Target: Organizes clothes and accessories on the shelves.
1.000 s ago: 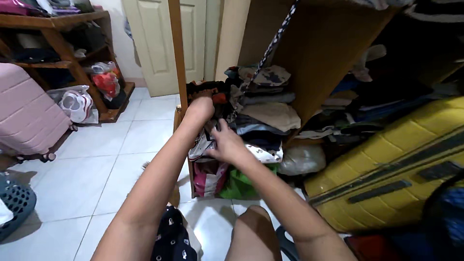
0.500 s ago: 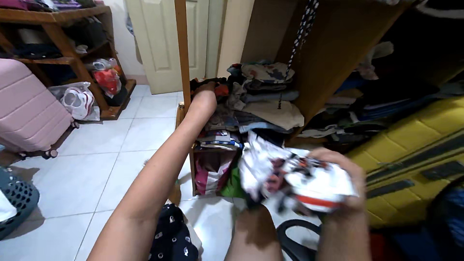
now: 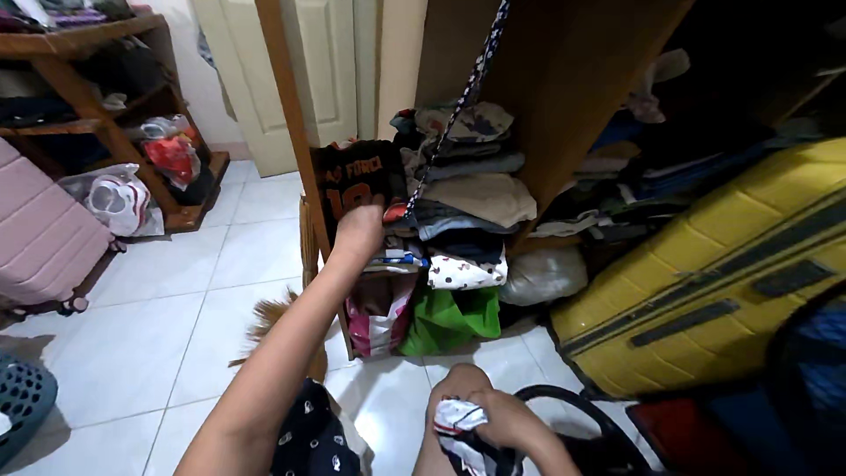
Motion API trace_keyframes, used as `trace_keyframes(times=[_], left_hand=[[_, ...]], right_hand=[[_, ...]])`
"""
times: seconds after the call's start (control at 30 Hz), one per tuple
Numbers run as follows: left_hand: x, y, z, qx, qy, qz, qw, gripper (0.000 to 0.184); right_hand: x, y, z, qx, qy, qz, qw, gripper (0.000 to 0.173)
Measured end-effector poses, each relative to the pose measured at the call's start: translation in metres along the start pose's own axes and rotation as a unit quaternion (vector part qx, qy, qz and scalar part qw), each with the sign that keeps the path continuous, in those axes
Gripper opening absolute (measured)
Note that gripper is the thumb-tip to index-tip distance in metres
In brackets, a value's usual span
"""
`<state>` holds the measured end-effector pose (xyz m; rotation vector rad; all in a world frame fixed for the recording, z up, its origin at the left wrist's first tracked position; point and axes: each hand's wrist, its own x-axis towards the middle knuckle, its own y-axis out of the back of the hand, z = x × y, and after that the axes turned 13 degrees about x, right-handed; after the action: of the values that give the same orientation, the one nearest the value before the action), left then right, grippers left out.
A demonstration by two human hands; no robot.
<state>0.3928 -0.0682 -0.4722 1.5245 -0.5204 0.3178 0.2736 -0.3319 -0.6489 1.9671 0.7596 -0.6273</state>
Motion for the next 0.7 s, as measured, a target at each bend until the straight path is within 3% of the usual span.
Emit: trace_keyframes(times=[0.03,0.07,0.13,0.3,0.43,0.53,0.7], left_hand=[[0.01,-0.031,-0.01,-0.047,-0.011,0.005,0.999,0.03],[0.021,-0.044,-0.017,-0.078,-0.013,-0.059,0.995,0.041],[0.03,-0.055,-0.024,-0.099,-0.019,-0.11,0.989,0.053],[0.028,-0.071,-0.029,-0.08,-0.05,-0.064,0.993,0.066],[0.028,-0.079,-0.024,-0.04,-0.05,-0.056,0.996,0.079],[0.028,-0.074,-0.021,-0.031,-0.051,-0.075,0.995,0.071],[0.034,-0.073,-0.019,-0.016,-0.06,-0.08,0.995,0.05]], right_hand=[[0.008,-0.007,-0.002,-0.02,-0.024,0.003,1.0,0.043],[0.011,-0.011,-0.006,-0.035,-0.046,0.002,0.998,0.042],[0.008,-0.01,-0.009,-0.032,-0.054,-0.015,0.998,0.039],[-0.013,0.008,0.011,0.053,0.05,-0.069,0.995,0.033],[0.009,-0.01,0.021,-0.018,-0.047,-0.036,0.998,0.045],[0.017,-0.018,0.019,-0.019,-0.09,0.01,0.996,0.06],[0.022,-0.019,0.026,0.004,-0.004,-0.021,1.0,0.073]])
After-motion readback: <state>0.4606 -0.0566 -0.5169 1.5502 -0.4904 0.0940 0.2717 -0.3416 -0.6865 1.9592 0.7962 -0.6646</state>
